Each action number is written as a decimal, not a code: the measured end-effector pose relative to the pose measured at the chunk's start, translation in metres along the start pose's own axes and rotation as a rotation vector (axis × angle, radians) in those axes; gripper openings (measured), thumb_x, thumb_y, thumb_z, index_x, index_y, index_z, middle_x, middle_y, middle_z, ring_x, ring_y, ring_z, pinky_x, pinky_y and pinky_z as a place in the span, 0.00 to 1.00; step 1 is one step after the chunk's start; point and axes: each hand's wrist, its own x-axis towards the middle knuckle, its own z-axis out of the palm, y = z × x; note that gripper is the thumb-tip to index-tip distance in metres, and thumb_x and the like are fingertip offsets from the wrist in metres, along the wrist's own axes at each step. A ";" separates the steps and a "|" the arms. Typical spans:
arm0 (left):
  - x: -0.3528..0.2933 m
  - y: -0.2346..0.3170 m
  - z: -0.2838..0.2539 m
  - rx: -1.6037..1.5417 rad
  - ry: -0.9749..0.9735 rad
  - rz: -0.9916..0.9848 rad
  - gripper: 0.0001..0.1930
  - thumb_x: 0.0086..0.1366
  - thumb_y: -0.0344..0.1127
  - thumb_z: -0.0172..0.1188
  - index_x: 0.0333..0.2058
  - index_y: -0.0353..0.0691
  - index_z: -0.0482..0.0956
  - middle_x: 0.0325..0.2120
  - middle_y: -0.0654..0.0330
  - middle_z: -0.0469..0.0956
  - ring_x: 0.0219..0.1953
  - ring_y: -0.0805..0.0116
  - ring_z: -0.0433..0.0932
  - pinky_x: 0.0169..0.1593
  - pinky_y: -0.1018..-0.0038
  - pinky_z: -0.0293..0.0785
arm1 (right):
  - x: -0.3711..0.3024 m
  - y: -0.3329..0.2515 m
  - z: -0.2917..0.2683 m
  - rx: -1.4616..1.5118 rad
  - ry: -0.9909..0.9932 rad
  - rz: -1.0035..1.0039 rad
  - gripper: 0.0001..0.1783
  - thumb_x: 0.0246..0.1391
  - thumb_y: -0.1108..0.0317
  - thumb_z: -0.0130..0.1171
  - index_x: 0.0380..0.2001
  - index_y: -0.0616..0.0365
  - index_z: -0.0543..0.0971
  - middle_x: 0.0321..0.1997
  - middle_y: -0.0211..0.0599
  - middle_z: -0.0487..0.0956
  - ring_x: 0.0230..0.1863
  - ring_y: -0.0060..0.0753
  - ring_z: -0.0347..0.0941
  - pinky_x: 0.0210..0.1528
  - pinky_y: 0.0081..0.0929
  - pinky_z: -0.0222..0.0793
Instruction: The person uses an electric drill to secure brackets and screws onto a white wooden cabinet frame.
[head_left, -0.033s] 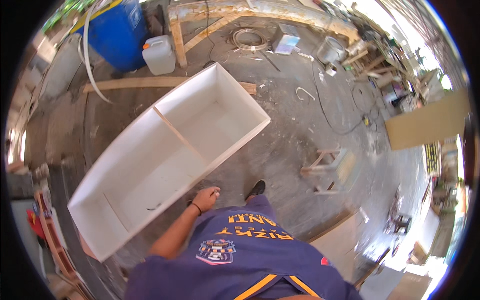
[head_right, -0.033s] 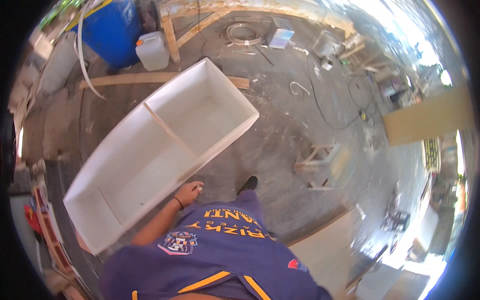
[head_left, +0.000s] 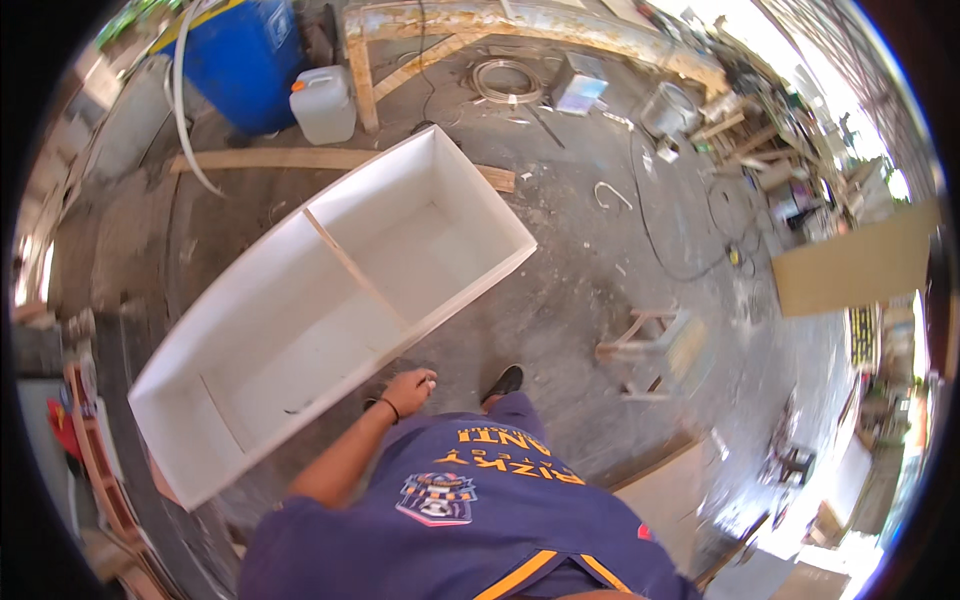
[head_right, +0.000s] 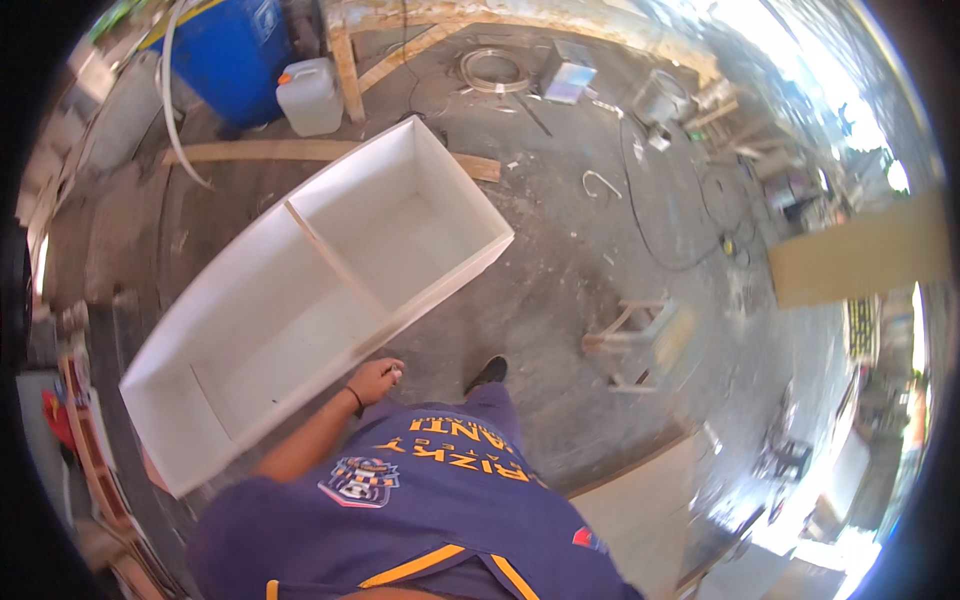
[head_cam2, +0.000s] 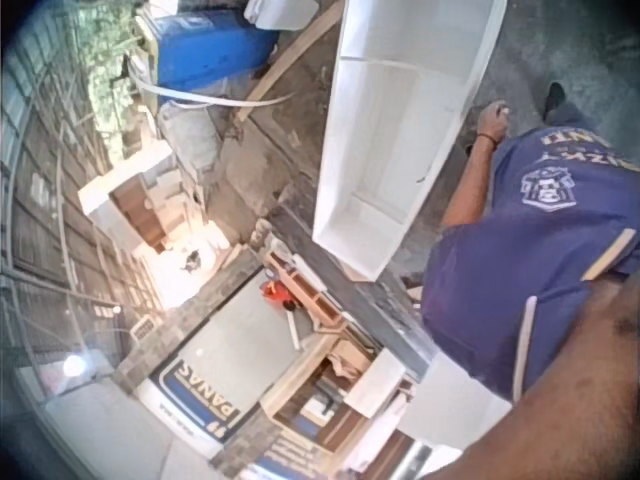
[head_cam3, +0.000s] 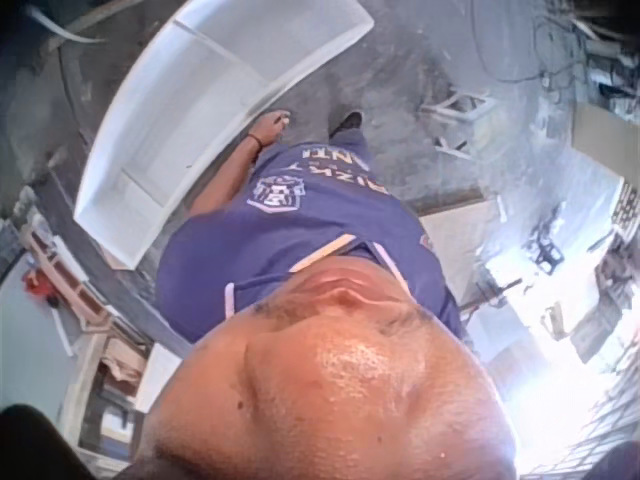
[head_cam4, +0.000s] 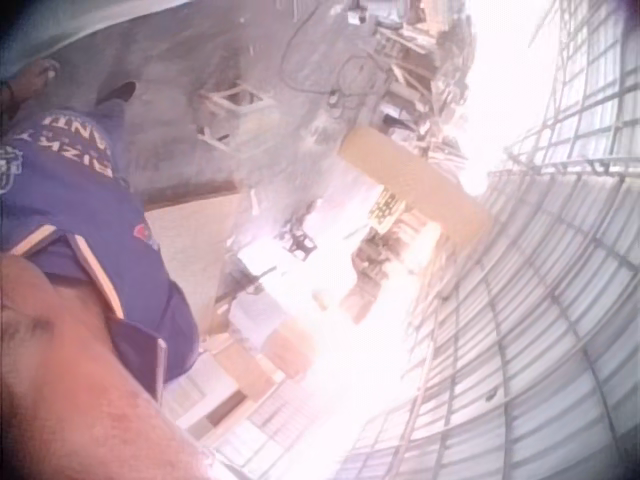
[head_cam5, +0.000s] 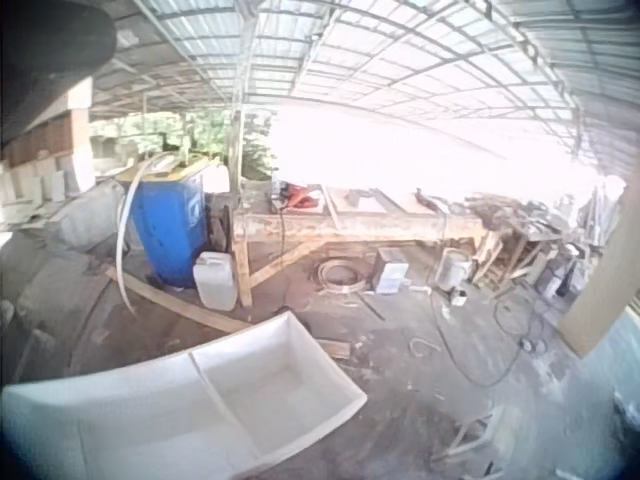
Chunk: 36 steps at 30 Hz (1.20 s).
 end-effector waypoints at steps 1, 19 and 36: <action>0.019 0.005 0.008 0.010 -0.006 -0.029 0.17 0.63 0.38 0.54 0.45 0.34 0.77 0.32 0.51 0.82 0.38 0.55 0.81 0.46 0.65 0.74 | 0.019 0.001 -0.013 0.065 0.010 0.001 0.18 0.35 0.69 0.68 0.34 0.62 0.81 0.29 0.36 0.82 0.30 0.33 0.79 0.38 0.30 0.75; 0.230 0.056 0.120 -0.008 0.530 -0.733 0.09 0.56 0.33 0.57 0.35 0.38 0.71 0.33 0.46 0.79 0.41 0.47 0.78 0.43 0.59 0.72 | 0.347 -0.214 -0.316 0.414 0.068 -0.353 0.18 0.35 0.69 0.68 0.35 0.62 0.81 0.30 0.36 0.82 0.31 0.32 0.79 0.39 0.30 0.74; 0.483 0.238 -0.006 -0.424 1.055 -0.707 0.13 0.57 0.33 0.59 0.40 0.36 0.69 0.29 0.46 0.79 0.36 0.46 0.79 0.41 0.58 0.73 | 0.597 -0.658 -0.388 0.132 -0.275 -0.811 0.19 0.35 0.69 0.68 0.36 0.62 0.80 0.31 0.36 0.81 0.32 0.32 0.78 0.40 0.30 0.74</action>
